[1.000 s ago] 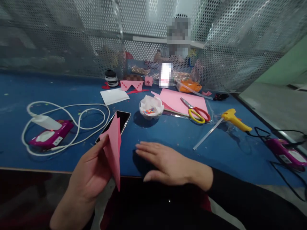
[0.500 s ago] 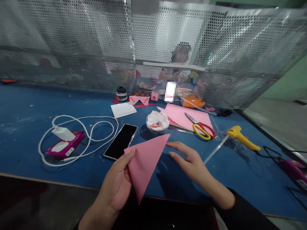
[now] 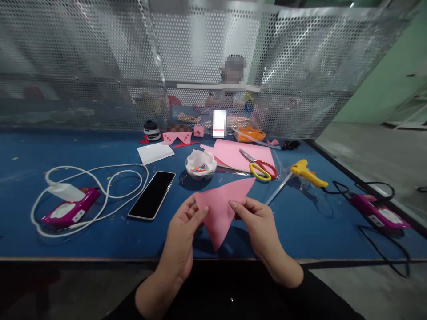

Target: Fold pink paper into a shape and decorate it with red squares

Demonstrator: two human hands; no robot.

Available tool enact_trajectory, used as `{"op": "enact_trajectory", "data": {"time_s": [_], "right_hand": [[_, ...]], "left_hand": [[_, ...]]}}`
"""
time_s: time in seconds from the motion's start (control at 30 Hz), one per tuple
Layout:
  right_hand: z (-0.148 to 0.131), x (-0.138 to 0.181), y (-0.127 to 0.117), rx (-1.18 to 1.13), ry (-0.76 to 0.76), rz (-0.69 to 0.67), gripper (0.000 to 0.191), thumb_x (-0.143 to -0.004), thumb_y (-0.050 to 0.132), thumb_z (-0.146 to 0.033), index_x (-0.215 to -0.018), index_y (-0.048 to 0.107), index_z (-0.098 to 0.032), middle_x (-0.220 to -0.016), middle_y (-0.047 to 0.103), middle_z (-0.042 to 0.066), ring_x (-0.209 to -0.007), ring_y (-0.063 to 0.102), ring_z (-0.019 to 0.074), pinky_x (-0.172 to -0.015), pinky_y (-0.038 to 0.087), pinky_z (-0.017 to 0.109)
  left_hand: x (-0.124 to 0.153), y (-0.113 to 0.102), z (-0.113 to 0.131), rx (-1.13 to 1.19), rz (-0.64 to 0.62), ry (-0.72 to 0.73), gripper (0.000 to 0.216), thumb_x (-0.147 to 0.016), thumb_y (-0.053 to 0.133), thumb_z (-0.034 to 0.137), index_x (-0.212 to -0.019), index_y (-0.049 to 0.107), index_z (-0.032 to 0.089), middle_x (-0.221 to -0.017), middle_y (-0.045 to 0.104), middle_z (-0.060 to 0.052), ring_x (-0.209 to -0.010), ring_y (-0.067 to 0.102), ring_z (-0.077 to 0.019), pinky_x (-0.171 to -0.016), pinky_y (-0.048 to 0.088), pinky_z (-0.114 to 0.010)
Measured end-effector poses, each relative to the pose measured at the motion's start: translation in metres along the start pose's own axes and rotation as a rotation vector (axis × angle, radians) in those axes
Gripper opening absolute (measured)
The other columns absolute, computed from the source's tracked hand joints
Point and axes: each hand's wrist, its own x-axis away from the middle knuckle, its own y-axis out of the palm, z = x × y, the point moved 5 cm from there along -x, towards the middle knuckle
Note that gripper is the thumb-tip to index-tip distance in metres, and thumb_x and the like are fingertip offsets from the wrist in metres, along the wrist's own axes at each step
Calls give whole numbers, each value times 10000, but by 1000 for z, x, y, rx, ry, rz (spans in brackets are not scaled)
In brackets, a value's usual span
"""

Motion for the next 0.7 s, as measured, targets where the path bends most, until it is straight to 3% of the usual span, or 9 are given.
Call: {"op": "enact_trajectory", "data": {"time_s": [0.1, 0.23, 0.4, 0.53, 0.7], "right_hand": [[-1, -3, -6, -15, -30, 88, 309, -728, 759, -422, -600, 620, -178, -572, 538, -40, -575, 446, 112, -592, 386, 262], [-6, -5, -3, -8, -67, 170, 334, -701, 788, -411, -574, 579, -184, -554, 507, -53, -559, 413, 102, -562, 356, 247], [-13, -4, 10, -22, -91, 113, 362, -684, 775, -411, -522, 540, -187, -503, 492, -49, -513, 409, 103, -517, 353, 238], [-15, -2, 14, -37, -103, 75, 409, -726, 716, -441, -487, 489, -198, -479, 456, -54, -493, 390, 98, -505, 359, 231], [-12, 1, 18, -35, -74, 46, 436, -734, 696, -462, -469, 469, -200, -466, 428, -51, -475, 357, 94, -461, 325, 224]], "left_hand": [[1, 1, -5, -110, 15, 81, 746, -692, 835, 232, -1363, 512, 193, -1310, 647, -116, -1166, 624, -242, -955, 491, -325], [3, 13, -17, -281, -98, 111, 925, -586, 879, 172, -1414, 465, 208, -1272, 660, -127, -1080, 657, -257, -908, 504, -339], [1, 26, -25, -223, -168, 81, 765, -561, 867, 156, -1274, 590, 176, -1087, 731, -124, -988, 675, -277, -765, 521, -313], [4, 28, -21, -125, -203, 34, 591, -646, 836, 223, -1201, 636, 186, -1101, 731, -115, -1044, 662, -269, -825, 523, -318], [10, 27, -23, -161, -293, -23, 673, -611, 861, 251, -1238, 630, 177, -1060, 735, -115, -1011, 670, -280, -878, 520, -363]]}}
